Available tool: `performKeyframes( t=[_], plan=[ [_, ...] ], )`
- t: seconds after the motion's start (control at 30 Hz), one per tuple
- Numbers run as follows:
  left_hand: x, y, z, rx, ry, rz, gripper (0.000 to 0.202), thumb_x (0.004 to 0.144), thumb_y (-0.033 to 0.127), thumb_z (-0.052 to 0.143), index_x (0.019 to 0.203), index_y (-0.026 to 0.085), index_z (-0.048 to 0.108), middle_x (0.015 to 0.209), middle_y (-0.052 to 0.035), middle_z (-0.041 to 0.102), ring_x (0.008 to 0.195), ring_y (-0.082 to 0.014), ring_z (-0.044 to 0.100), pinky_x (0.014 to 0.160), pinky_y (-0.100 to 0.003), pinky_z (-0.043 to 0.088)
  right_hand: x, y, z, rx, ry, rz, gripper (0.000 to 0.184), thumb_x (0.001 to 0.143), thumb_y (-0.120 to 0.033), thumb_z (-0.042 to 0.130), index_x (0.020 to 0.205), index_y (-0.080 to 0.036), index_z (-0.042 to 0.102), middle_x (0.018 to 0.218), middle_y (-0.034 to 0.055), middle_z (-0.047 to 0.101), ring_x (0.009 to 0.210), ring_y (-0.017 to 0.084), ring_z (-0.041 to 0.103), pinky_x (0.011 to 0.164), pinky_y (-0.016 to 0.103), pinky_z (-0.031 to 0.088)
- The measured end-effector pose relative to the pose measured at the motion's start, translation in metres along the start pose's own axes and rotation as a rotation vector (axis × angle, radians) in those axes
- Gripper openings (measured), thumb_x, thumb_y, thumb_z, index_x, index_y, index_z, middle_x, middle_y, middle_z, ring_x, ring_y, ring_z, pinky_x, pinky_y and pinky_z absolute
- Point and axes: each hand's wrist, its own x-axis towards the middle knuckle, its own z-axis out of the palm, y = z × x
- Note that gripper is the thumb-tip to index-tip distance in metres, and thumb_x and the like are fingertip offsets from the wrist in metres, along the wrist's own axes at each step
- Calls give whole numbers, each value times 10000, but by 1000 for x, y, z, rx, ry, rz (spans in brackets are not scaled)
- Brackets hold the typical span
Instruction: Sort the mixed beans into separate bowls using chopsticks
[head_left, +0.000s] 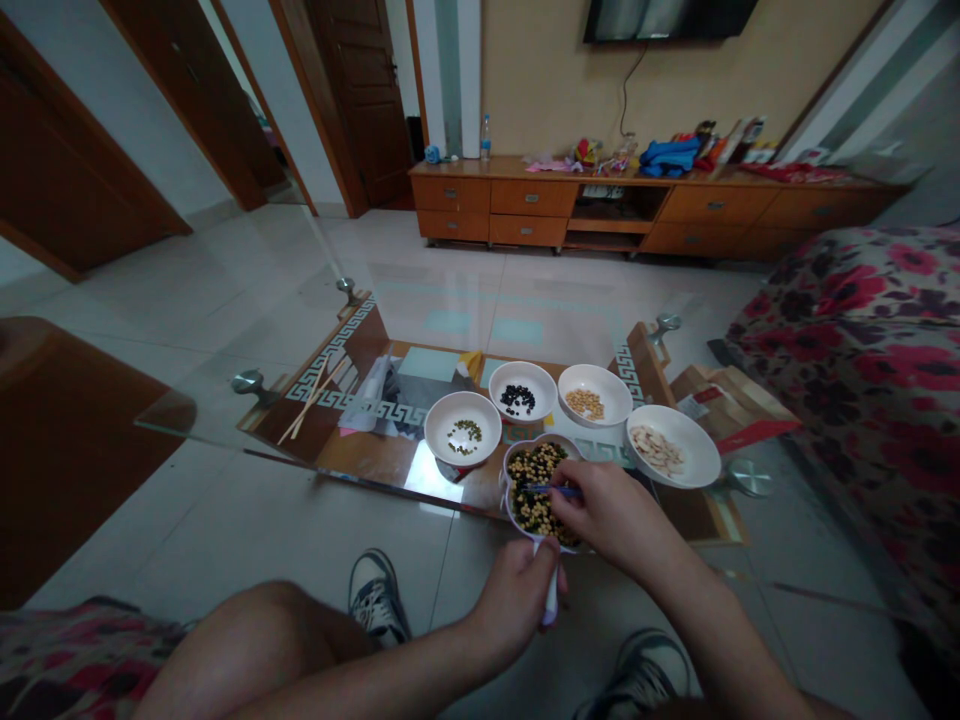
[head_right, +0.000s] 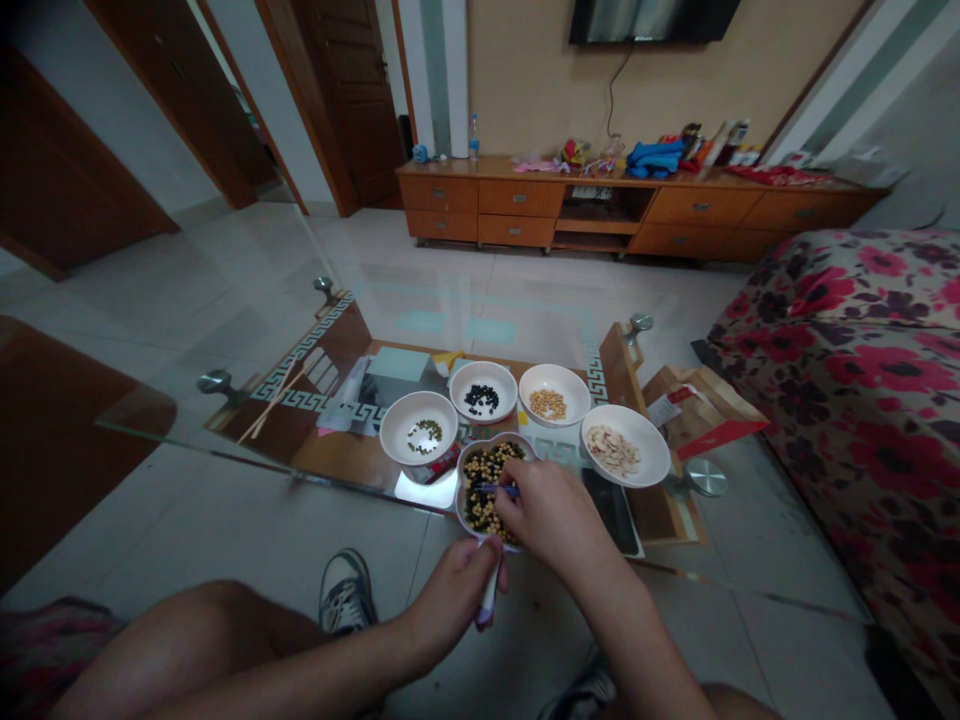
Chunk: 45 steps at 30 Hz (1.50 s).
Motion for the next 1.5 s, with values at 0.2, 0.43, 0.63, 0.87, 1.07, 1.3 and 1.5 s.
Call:
performKeyframes(
  t=[0.2, 0.43, 0.63, 0.87, 1.07, 1.3, 1.5],
  plan=[
    [1, 1, 1, -2, 6, -10, 692, 757, 857, 320, 616, 210, 518, 431, 36, 408, 401, -121, 425, 438, -246, 322, 2, -3, 5, 35, -61, -13, 138, 858, -250, 580, 829, -202, 706, 792, 51, 717, 678, 158, 630, 605, 244, 378],
    [3, -2, 1, -7, 10, -1, 667, 765, 832, 335, 612, 210, 522, 432, 39, 406, 401, -122, 426, 437, -245, 334, 2, -5, 7, 41, -85, -12, 151, 868, -267, 577, 871, -209, 716, 832, 63, 726, 717, 175, 638, 623, 256, 389],
    [1, -1, 0, -17, 5, 15, 642, 783, 805, 342, 602, 214, 514, 442, 39, 404, 405, -120, 420, 443, -247, 340, 3, -5, 8, 36, -96, -50, 169, 888, -268, 560, 854, -198, 710, 841, 71, 725, 735, 182, 632, 635, 270, 383],
    [0, 4, 0, 1, 7, -2, 619, 777, 786, 337, 602, 217, 509, 429, 41, 392, 404, -123, 422, 439, -247, 330, 2, -4, 9, 35, -98, -44, 166, 894, -256, 559, 843, -197, 706, 851, 70, 722, 728, 171, 621, 630, 267, 369],
    [0, 1, 0, -10, 0, 5, 624, 781, 785, 341, 610, 211, 517, 439, 37, 409, 405, -122, 430, 437, -245, 330, 2, -5, 7, 33, -119, -34, 166, 890, -257, 562, 823, -199, 702, 823, 63, 718, 698, 163, 614, 611, 260, 355],
    [1, 2, -1, -4, 7, 0, 629, 784, 788, 332, 610, 213, 518, 433, 38, 402, 405, -123, 425, 441, -248, 333, 0, -4, 6, 48, -116, -20, 147, 866, -258, 579, 831, -203, 711, 804, 61, 717, 681, 162, 618, 597, 254, 357],
    [1, 3, -1, -7, 7, 1, 624, 785, 782, 339, 612, 212, 523, 438, 36, 412, 411, -125, 436, 447, -249, 342, 0, -3, 9, 16, -107, -24, 146, 861, -251, 576, 816, -212, 709, 795, 51, 717, 692, 166, 620, 599, 264, 341]
  ],
)
